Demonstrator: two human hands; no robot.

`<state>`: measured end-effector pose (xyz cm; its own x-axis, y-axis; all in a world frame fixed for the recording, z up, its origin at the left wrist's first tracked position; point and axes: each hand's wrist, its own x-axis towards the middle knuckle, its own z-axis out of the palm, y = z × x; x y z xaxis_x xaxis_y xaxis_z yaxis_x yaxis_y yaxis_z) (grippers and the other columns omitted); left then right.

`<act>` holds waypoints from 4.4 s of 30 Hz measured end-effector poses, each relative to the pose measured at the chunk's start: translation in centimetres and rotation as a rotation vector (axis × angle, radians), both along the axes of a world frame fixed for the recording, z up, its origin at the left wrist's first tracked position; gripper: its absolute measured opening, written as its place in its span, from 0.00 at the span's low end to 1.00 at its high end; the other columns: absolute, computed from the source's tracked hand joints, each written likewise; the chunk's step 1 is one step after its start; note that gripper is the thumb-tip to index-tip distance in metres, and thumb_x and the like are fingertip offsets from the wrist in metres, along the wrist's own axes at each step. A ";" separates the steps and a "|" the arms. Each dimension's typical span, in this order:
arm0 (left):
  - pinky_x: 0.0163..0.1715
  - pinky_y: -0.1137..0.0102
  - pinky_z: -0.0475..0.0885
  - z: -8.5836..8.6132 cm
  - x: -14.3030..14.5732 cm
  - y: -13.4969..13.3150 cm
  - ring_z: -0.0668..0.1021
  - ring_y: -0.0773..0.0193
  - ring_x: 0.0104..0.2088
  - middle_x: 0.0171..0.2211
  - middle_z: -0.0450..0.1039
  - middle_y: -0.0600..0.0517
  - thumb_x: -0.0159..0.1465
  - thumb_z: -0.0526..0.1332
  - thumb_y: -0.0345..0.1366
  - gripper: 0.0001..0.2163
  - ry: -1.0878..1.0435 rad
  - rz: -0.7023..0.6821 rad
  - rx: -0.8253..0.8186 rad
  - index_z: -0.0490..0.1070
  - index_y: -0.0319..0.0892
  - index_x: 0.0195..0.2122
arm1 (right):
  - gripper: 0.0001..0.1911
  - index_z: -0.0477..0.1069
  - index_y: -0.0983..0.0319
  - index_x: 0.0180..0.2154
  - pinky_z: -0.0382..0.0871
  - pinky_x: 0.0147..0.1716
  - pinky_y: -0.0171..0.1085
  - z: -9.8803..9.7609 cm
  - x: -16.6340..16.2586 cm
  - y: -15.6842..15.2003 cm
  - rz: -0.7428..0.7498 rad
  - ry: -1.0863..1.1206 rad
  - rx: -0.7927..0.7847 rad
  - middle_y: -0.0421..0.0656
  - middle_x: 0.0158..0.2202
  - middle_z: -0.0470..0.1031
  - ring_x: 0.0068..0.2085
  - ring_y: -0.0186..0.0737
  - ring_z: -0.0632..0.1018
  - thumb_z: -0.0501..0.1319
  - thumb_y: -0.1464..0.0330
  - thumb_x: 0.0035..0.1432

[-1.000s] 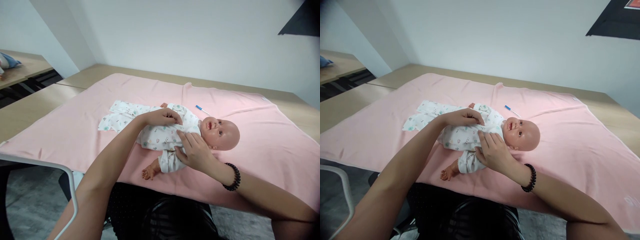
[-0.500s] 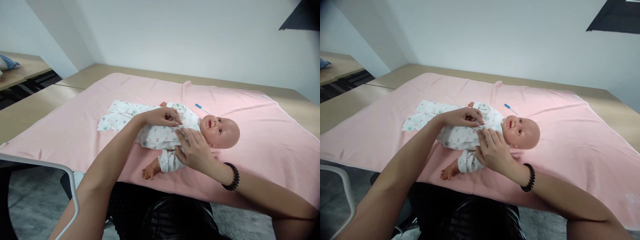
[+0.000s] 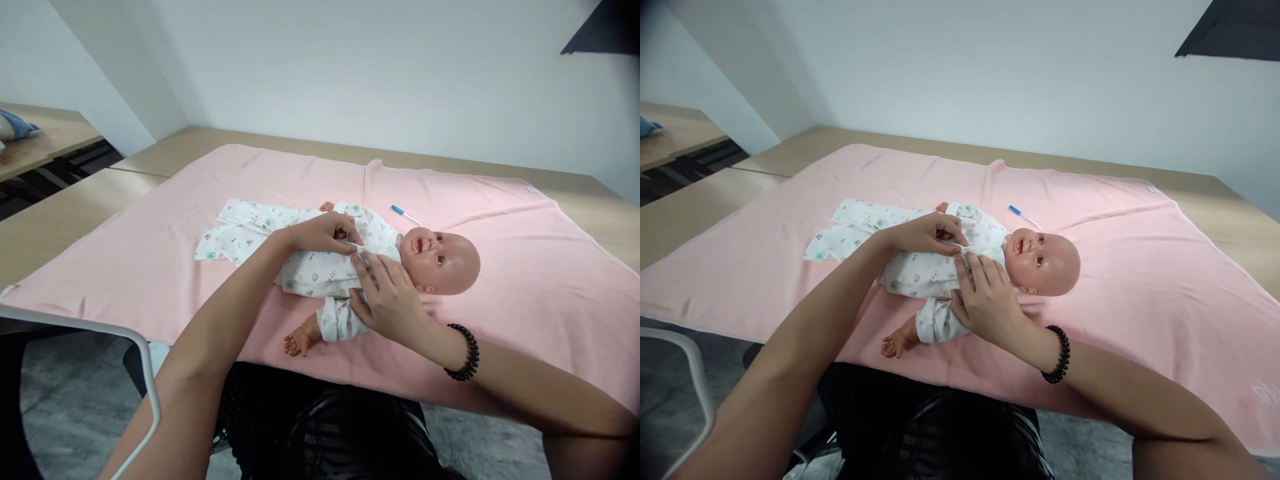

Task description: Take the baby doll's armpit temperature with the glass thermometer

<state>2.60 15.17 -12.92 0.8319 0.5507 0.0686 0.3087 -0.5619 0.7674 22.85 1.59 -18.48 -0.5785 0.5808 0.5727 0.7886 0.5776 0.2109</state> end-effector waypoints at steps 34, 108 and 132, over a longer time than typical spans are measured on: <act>0.35 0.69 0.60 -1.2 -0.5 1.0 0.63 0.69 0.30 0.31 0.63 0.55 0.65 0.64 0.43 0.10 -0.102 -0.067 -0.100 0.74 0.41 0.38 | 0.30 0.65 0.77 0.63 0.69 0.52 0.56 -0.3 -0.4 0.0 -0.056 -0.006 0.002 0.67 0.61 0.66 0.56 0.66 0.70 0.57 0.63 0.67; 0.36 0.71 0.72 0.8 -5.9 1.5 0.77 0.66 0.36 0.40 0.80 0.47 0.67 0.64 0.40 0.11 0.052 -0.127 -0.346 0.81 0.42 0.46 | 0.26 0.65 0.76 0.64 0.68 0.58 0.54 0.2 -3.4 2.1 0.301 -0.013 -0.038 0.57 0.63 0.71 0.60 0.55 0.71 0.53 0.68 0.70; 0.34 0.72 0.70 0.4 -5.6 1.3 0.77 0.66 0.34 0.35 0.80 0.49 0.63 0.69 0.44 0.13 0.078 -0.083 -0.324 0.82 0.43 0.44 | 0.24 0.69 0.74 0.60 0.69 0.54 0.53 -0.3 -3.3 1.6 0.277 0.065 0.008 0.58 0.59 0.74 0.55 0.55 0.74 0.57 0.69 0.67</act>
<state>-2.95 16.48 -12.51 0.8705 0.4639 -0.1646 0.3371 -0.3179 0.8862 19.60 3.18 -18.74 -0.6767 0.4007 0.6177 0.6127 0.7716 0.1707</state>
